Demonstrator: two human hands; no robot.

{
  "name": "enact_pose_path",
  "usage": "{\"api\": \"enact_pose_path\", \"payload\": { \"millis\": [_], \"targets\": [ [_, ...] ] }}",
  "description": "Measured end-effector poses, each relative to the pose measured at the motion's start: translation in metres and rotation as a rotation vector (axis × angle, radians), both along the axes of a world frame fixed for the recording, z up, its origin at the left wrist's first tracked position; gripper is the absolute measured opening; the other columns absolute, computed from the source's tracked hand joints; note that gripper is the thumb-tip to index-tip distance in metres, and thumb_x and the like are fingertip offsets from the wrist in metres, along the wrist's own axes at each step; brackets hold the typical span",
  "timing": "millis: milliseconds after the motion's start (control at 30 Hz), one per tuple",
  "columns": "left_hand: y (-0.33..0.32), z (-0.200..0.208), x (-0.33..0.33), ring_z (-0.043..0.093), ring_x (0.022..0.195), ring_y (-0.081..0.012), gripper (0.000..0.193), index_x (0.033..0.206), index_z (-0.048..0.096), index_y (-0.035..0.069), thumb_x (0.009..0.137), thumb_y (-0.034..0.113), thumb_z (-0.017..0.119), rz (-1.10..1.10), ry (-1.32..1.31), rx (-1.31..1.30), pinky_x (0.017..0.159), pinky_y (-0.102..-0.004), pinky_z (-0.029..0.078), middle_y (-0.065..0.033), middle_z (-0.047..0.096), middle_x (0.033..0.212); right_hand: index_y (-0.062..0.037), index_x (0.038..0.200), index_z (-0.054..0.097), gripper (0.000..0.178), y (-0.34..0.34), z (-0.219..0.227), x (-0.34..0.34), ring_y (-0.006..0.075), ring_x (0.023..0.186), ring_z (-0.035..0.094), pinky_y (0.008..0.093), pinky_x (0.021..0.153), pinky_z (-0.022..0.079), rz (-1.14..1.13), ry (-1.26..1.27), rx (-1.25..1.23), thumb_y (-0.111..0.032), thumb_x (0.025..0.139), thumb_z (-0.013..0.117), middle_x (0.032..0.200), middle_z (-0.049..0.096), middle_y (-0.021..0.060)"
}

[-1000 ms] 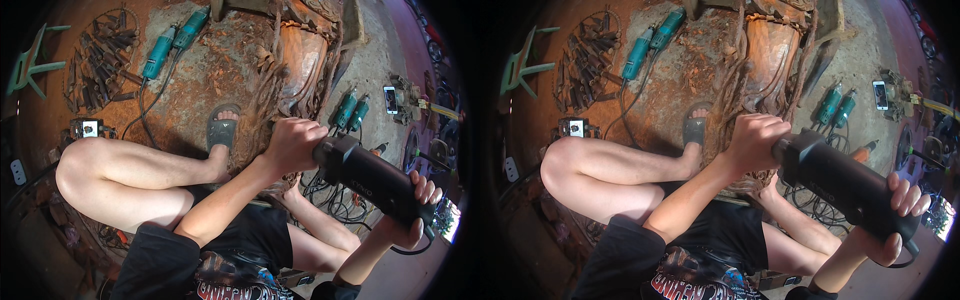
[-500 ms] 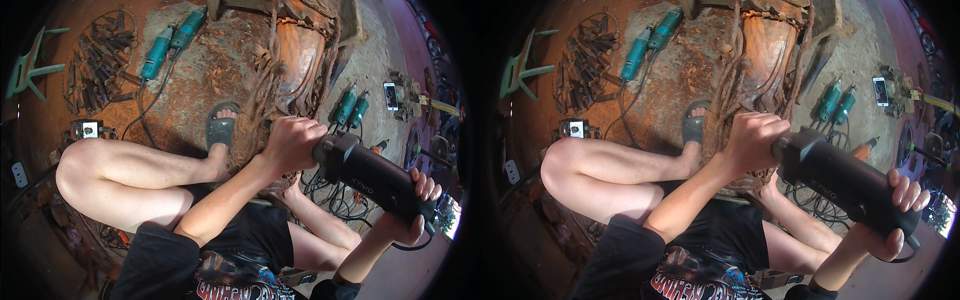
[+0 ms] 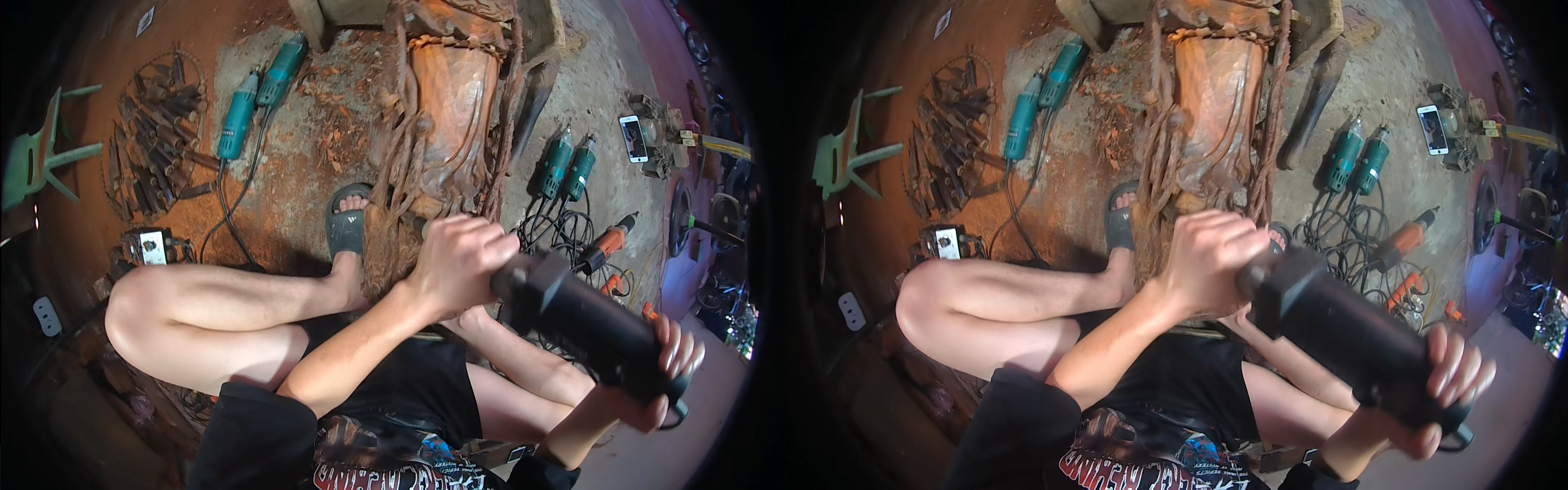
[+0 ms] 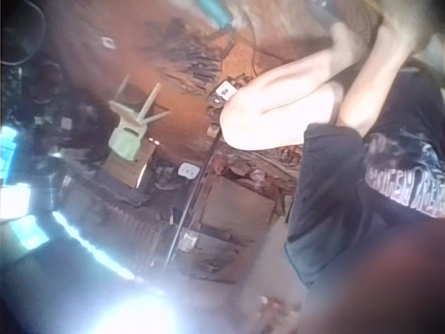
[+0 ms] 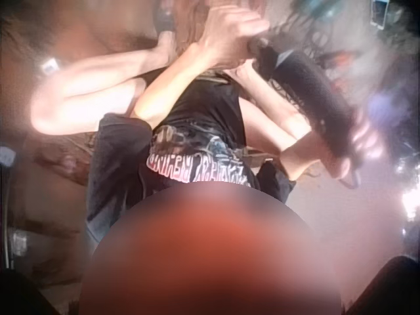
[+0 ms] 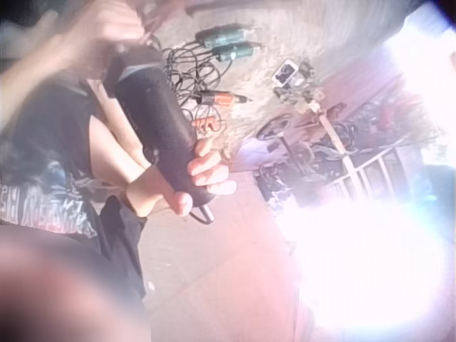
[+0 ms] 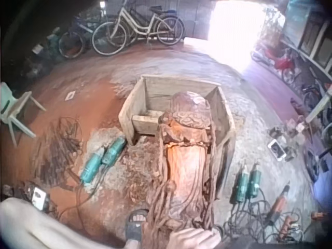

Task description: The person carves a large piece of wood using a chisel and mallet, then switches to a rotary power tool to refine the surface. The workpiece is rotated and repositioned during the process.

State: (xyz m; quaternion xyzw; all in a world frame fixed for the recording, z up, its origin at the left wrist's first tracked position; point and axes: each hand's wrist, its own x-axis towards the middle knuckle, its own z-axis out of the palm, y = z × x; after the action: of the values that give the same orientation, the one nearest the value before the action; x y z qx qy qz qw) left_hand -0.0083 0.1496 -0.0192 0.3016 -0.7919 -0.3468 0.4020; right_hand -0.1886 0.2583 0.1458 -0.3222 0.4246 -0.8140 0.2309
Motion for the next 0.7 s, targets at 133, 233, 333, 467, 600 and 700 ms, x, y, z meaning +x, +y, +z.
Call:
{"api": "enact_pose_path", "payload": {
  "millis": [133, 233, 333, 467, 600, 700],
  "targets": [
    [0.002, 0.026, -0.011, 0.063, 0.063, -0.0222, 0.026, 0.08, 0.066, 0.006, 0.065, 0.025, 0.076, -0.101, 0.002, -0.039, 0.058, -0.0353, 0.051, -0.0043, 0.061, 0.072, -0.0133, 0.093, 0.051, 0.036, 0.029, 0.018, -0.022, 0.0148, 0.077, 0.059, 0.0341, 0.089, 0.045, 0.265, 0.092, -0.194, -0.024, 0.071, 0.077, 0.083, 0.057, -0.0008],
    [0.005, 0.031, -0.018, 0.063, 0.061, -0.019, 0.009, 0.073, 0.067, 0.006, 0.069, 0.006, 0.075, -0.086, 0.02, -0.019, 0.056, -0.0319, 0.051, -0.0024, 0.063, 0.07, -0.0165, 0.09, 0.055, 0.036, 0.018, 0.016, -0.021, 0.0119, 0.078, 0.063, 0.0307, 0.083, 0.047, 0.379, 0.112, -0.215, -0.009, 0.073, 0.085, 0.082, 0.062, -0.0046],
    [0.007, 0.026, -0.023, 0.065, 0.075, -0.0196, 0.011, 0.081, 0.067, 0.007, 0.072, 0.011, 0.072, -0.183, -0.027, 0.048, 0.068, -0.0339, 0.054, -0.0023, 0.063, 0.079, -0.0167, 0.086, 0.056, 0.035, 0.012, 0.014, -0.019, 0.0109, 0.076, 0.066, 0.0282, 0.077, 0.05, 0.316, 0.075, -0.185, -0.005, 0.071, 0.086, 0.077, 0.065, -0.0036],
    [0.001, 0.041, -0.038, 0.067, 0.069, -0.0206, 0.018, 0.079, 0.07, 0.007, 0.064, 0.015, 0.076, -0.234, -0.137, 0.065, 0.068, -0.0352, 0.056, -0.0047, 0.066, 0.076, -0.0086, 0.088, 0.058, 0.032, 0.015, 0.005, -0.046, 0.019, 0.071, 0.071, 0.0336, 0.075, 0.055, 0.236, 0.026, -0.233, 0.002, 0.07, 0.082, 0.079, 0.07, 0.0059],
    [0.004, 0.049, -0.063, 0.063, 0.061, -0.023, 0.012, 0.071, 0.064, 0.007, 0.067, 0.011, 0.075, -0.261, -0.131, 0.068, 0.06, -0.035, 0.052, -0.0046, 0.06, 0.066, -0.0045, 0.092, 0.053, 0.042, 0.04, 0.015, -0.091, 0.0257, 0.078, 0.072, 0.0396, 0.078, 0.056, 0.466, 0.099, -0.095, 0.008, 0.064, 0.083, 0.081, 0.069, 0.0114],
    [0.014, 0.056, -0.069, 0.063, 0.059, -0.0236, 0.012, 0.071, 0.064, 0.007, 0.069, 0.009, 0.075, -0.286, -0.144, 0.023, 0.059, -0.035, 0.051, -0.0052, 0.06, 0.065, -0.0034, 0.095, 0.052, 0.042, 0.065, 0.013, -0.093, 0.0278, 0.081, 0.072, 0.0419, 0.08, 0.056, 0.48, 0.122, -0.122, 0.008, 0.065, 0.08, 0.085, 0.069, 0.013]
  ]
}}
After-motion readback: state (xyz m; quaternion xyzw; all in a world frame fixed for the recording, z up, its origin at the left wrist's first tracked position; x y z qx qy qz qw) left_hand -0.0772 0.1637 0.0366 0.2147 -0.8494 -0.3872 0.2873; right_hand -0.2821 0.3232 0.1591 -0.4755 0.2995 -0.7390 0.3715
